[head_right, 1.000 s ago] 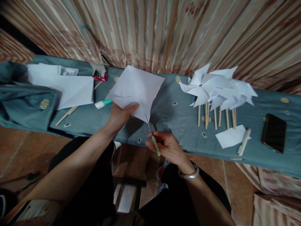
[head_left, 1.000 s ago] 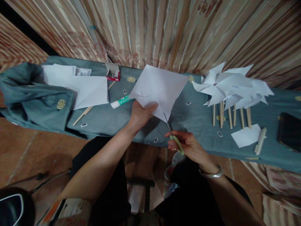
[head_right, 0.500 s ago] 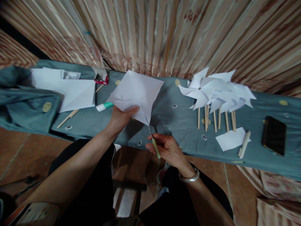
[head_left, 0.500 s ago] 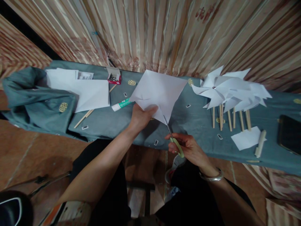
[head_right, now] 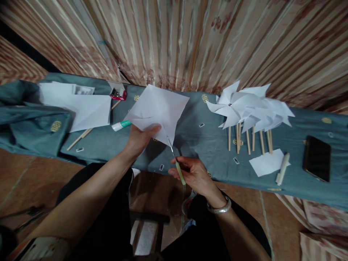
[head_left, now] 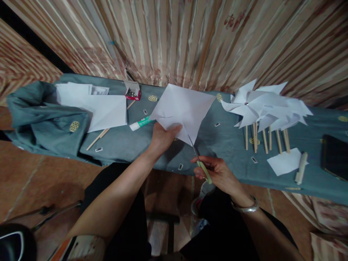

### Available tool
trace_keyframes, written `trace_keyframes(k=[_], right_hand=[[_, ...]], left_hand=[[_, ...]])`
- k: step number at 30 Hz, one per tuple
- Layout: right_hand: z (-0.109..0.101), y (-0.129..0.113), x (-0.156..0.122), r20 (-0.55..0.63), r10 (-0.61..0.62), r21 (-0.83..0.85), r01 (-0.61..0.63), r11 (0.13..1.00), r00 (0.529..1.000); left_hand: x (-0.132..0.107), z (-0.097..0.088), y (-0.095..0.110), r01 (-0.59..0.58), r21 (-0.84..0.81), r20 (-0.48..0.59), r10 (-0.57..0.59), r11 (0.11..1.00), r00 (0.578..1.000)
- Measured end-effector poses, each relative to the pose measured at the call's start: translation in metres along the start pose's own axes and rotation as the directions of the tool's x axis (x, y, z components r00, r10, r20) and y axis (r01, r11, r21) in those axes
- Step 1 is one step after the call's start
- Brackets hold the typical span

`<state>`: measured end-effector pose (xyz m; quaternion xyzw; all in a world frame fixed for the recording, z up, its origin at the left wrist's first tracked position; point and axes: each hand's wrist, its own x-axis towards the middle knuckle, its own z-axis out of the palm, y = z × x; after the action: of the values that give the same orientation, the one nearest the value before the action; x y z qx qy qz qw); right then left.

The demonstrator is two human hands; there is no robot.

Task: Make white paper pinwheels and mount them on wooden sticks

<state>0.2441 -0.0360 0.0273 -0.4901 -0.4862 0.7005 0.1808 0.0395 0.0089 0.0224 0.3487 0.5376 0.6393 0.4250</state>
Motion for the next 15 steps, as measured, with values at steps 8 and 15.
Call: trace_keyframes(k=[8,15], right_hand=[[-0.0005,0.0001,-0.0001,-0.007,-0.04,-0.048,0.04,0.998,0.999],[-0.0029,0.003,0.0002,0.0,-0.079,-0.102,0.078,0.992,0.997]], left_hand=[[-0.0018,0.0026,0.0011,0.029,0.0,-0.014,-0.029,1.0,0.999],[-0.0036,0.0038,0.0002,0.049,-0.028,0.022,-0.048,0.998,0.999]])
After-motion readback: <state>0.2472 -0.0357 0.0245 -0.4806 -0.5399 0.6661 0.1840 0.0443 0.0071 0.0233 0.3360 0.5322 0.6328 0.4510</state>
